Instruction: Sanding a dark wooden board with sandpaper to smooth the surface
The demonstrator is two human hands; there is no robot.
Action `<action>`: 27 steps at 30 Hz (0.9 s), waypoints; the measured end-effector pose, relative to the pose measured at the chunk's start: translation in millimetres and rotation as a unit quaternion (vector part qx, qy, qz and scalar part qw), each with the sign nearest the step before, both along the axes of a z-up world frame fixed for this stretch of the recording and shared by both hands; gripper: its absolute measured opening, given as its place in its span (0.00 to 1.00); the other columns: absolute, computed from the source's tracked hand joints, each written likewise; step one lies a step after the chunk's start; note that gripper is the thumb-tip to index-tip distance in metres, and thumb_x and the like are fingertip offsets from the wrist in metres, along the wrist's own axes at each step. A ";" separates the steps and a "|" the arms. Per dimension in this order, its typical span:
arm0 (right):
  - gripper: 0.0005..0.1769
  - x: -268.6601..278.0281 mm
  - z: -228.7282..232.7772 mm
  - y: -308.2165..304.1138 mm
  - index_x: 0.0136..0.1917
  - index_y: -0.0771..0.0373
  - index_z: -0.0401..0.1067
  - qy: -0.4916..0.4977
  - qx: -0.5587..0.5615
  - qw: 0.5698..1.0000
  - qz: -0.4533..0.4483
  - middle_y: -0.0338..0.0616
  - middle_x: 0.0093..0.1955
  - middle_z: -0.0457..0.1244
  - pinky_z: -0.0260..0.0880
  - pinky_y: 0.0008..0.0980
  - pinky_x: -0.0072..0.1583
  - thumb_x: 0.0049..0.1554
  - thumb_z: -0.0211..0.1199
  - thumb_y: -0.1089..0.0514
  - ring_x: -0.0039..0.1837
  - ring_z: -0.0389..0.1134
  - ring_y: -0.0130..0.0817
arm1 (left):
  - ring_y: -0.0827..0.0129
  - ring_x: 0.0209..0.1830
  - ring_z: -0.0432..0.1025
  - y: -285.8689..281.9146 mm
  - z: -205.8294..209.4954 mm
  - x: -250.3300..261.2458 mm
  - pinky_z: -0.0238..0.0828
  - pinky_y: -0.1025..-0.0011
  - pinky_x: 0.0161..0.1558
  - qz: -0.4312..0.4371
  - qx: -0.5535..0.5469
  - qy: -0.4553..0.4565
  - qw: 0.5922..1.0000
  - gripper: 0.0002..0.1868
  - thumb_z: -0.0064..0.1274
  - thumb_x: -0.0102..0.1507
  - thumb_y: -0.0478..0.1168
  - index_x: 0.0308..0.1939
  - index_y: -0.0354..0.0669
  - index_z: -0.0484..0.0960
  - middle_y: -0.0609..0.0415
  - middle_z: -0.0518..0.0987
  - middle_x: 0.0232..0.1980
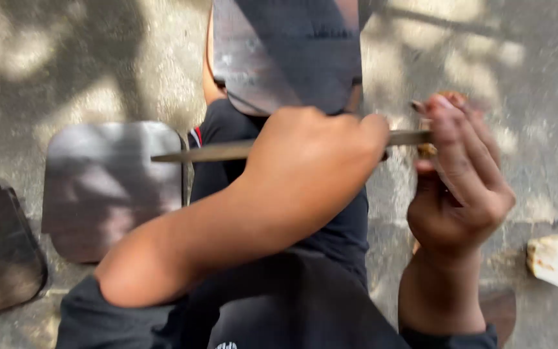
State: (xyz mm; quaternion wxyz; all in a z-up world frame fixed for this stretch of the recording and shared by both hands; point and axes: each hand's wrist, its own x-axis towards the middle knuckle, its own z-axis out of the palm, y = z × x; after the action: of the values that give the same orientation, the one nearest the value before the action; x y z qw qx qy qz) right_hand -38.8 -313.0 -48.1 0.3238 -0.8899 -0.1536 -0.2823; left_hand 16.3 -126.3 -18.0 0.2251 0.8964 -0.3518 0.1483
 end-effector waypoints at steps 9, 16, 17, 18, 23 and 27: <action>0.10 -7.6 -6.3 -13.3 0.63 0.78 0.76 -0.043 -0.090 0.994 -0.034 0.61 0.62 0.70 0.61 0.50 0.74 0.68 0.66 0.75 0.67 0.70 0.54 | 0.57 0.22 0.73 90.2 6.7 -6.5 0.61 0.60 0.22 -0.028 0.013 0.056 0.998 0.12 0.54 0.63 0.35 0.51 0.41 0.84 0.55 0.84 0.35; 0.18 -4.1 -3.2 1.0 0.69 0.80 0.68 -0.053 -0.059 0.997 -0.019 0.64 0.68 0.66 0.63 0.51 0.76 0.73 0.53 0.63 0.71 0.67 0.56 | 0.72 0.39 0.80 124.8 -111.9 -19.9 0.77 0.80 0.43 -0.060 -0.434 0.300 0.847 0.16 0.64 0.55 0.23 0.46 0.36 0.84 0.48 0.85 0.49; 0.26 -4.3 -0.1 -2.8 0.77 0.79 0.62 -0.049 -0.080 0.995 -0.024 0.66 0.74 0.63 0.63 0.50 0.75 0.77 0.44 0.54 0.74 0.65 0.56 | 0.73 0.35 0.79 111.6 -117.7 -26.4 0.77 0.81 0.41 -0.048 -0.515 0.287 0.806 0.16 0.63 0.55 0.20 0.45 0.33 0.83 0.45 0.85 0.48; 0.26 -1.0 2.9 3.6 0.77 0.79 0.62 -0.054 -0.083 0.995 -0.025 0.66 0.74 0.63 0.63 0.50 0.75 0.77 0.44 0.54 0.74 0.65 0.56 | 0.73 0.35 0.79 103.0 -98.5 -25.1 0.77 0.81 0.41 -0.053 -0.518 0.283 0.805 0.16 0.63 0.55 0.20 0.45 0.33 0.83 0.45 0.85 0.48; 0.25 -18.2 35.2 60.2 0.66 0.69 0.74 -0.023 -0.129 0.990 0.053 0.56 0.70 0.66 0.55 0.48 0.79 0.67 0.52 0.49 0.76 0.64 0.52 | 0.76 0.25 0.72 75.3 -29.8 -33.3 0.66 0.78 0.29 -0.035 -0.360 0.173 0.916 0.18 0.68 0.54 0.23 0.48 0.35 0.85 0.51 0.87 0.37; 0.17 -1.8 20.4 38.7 0.67 0.81 0.69 0.027 -0.016 0.999 0.011 0.64 0.69 0.66 0.59 0.51 0.78 0.72 0.51 0.65 0.75 0.64 0.57 | 0.71 0.26 0.78 70.6 -17.6 -37.8 0.71 0.76 0.30 -0.010 -0.321 0.111 0.941 0.15 0.70 0.53 0.26 0.43 0.32 0.85 0.49 0.87 0.37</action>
State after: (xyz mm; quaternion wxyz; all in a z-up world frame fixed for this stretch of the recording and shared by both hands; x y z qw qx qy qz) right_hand -40.6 -274.3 -27.7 0.3170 -0.9004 -0.1588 -0.2521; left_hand -21.5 -55.7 -35.6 0.5397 0.7840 -0.2671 0.1507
